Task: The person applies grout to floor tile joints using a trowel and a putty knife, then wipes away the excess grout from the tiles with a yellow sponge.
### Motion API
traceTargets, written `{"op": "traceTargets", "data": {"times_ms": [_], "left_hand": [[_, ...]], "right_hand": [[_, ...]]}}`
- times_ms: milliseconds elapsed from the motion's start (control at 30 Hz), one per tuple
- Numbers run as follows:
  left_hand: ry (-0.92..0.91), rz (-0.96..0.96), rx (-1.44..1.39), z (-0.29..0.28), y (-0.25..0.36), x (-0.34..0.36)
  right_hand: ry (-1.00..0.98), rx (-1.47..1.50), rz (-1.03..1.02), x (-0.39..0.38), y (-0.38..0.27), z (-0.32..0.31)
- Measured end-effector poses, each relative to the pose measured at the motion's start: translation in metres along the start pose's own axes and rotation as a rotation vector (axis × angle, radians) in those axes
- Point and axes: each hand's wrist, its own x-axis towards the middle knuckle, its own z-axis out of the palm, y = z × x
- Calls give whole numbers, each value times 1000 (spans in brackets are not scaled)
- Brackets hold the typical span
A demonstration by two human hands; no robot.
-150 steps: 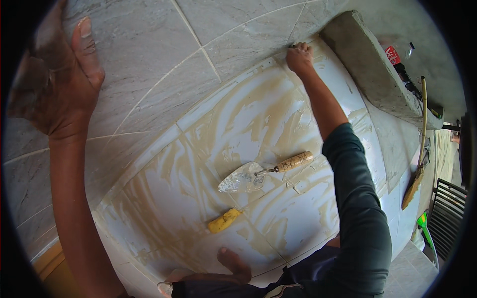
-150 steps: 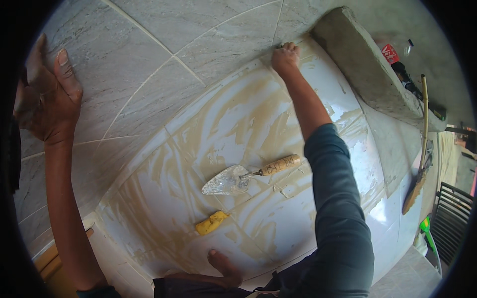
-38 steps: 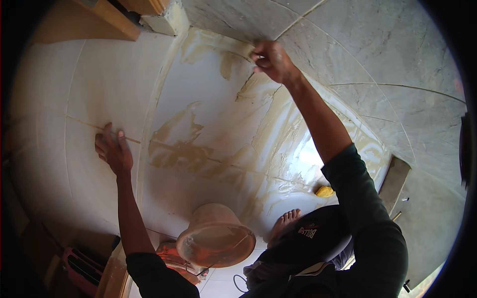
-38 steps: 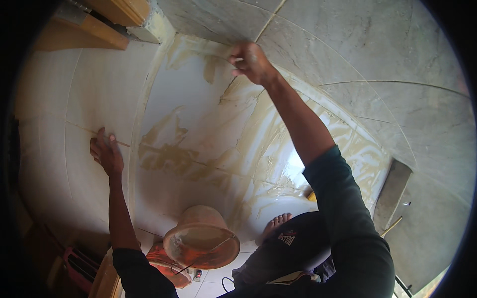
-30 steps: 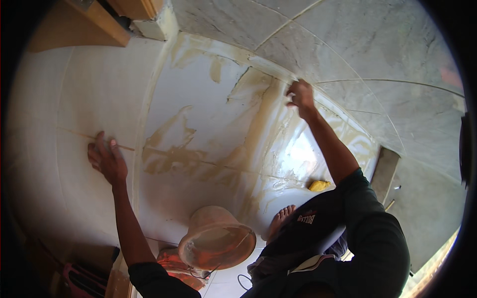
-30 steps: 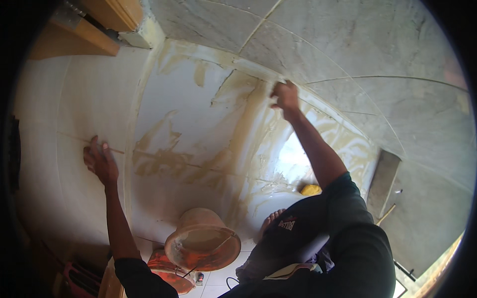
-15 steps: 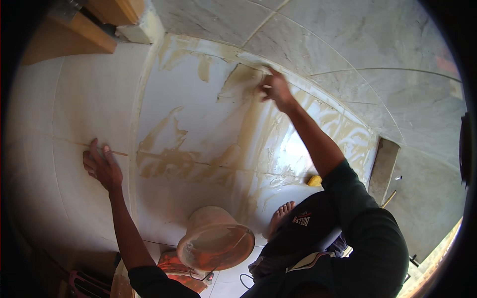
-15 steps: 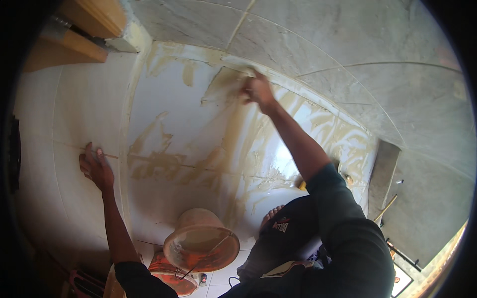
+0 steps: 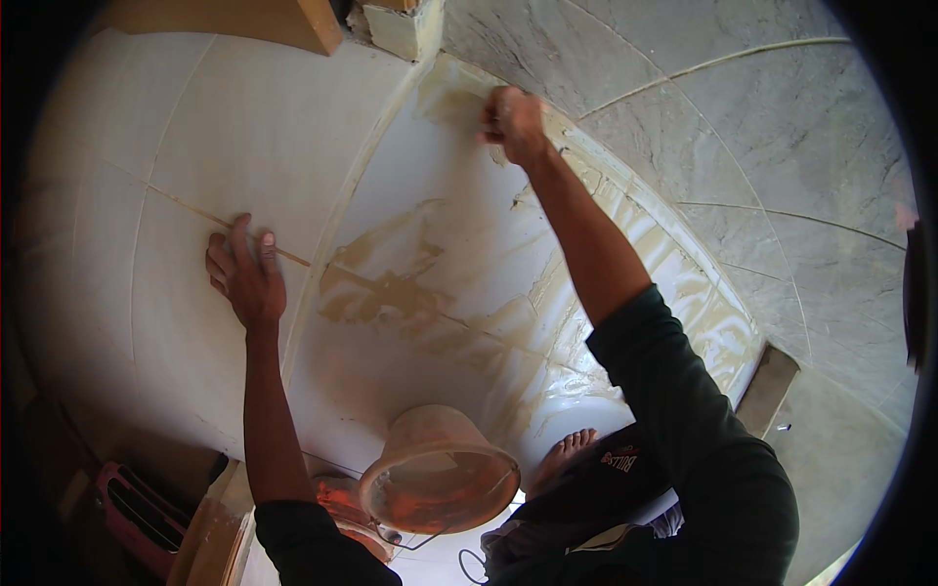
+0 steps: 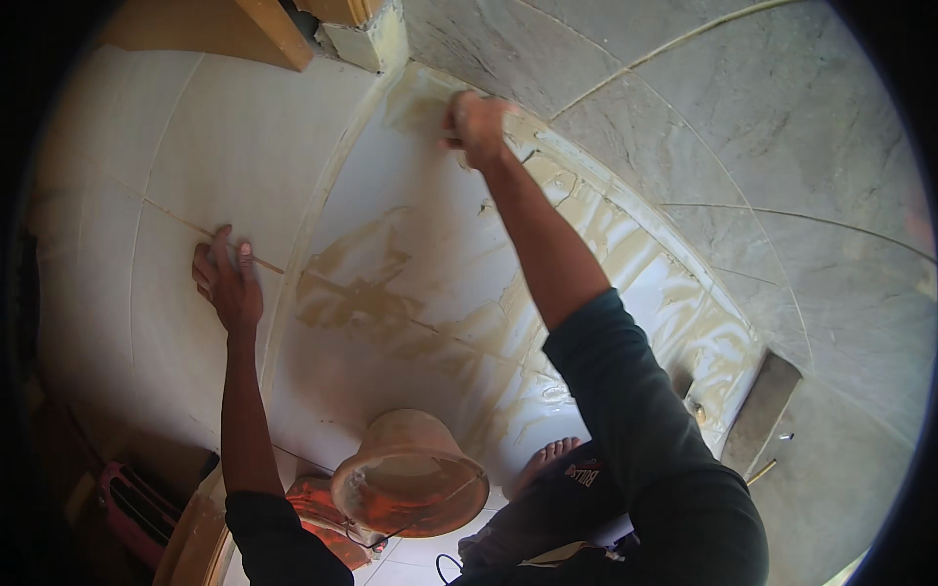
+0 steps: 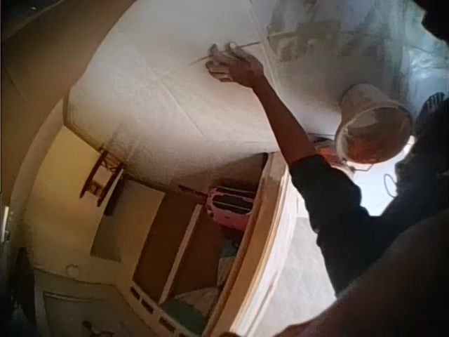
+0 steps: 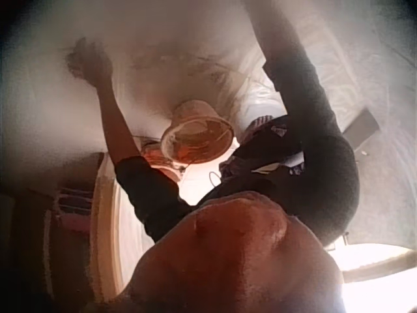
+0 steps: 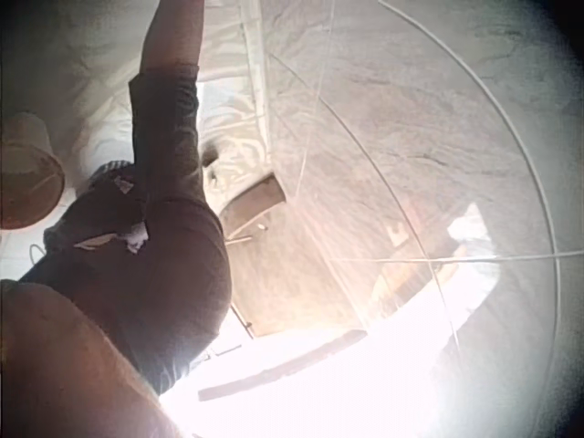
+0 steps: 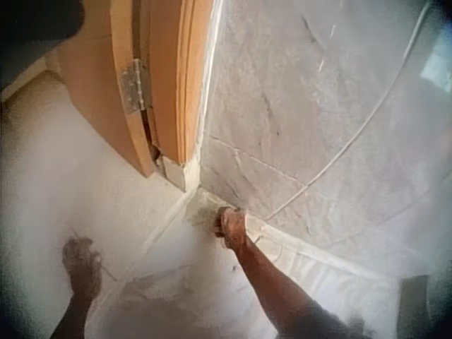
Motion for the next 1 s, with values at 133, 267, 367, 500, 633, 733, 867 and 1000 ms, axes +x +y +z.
{"op": "traceTargets", "data": {"times_ms": [133, 267, 367, 500, 633, 733, 867, 1000], "left_hand": [[15, 5, -60, -2, 7, 4], [160, 97, 14, 9, -19, -4], [201, 121, 100, 7, -1, 0], [222, 164, 72, 5, 6, 3], [172, 164, 515, 5, -4, 1], [322, 166, 257, 2, 0, 3], [165, 149, 220, 13, -9, 2], [125, 118, 153, 14, -10, -1]], "right_hand": [[-82, -52, -1, 0, -23, 59], [134, -21, -115, -48, 6, 20], [292, -237, -86, -38, 20, -65], [88, -571, -712, 14, 58, -73], [285, -96, -47, 4, 8, 35], [194, -41, -33, 12, -14, 80], [-57, -161, -68, 24, -17, 97], [-265, -715, -527, 52, 4, 51]]}}
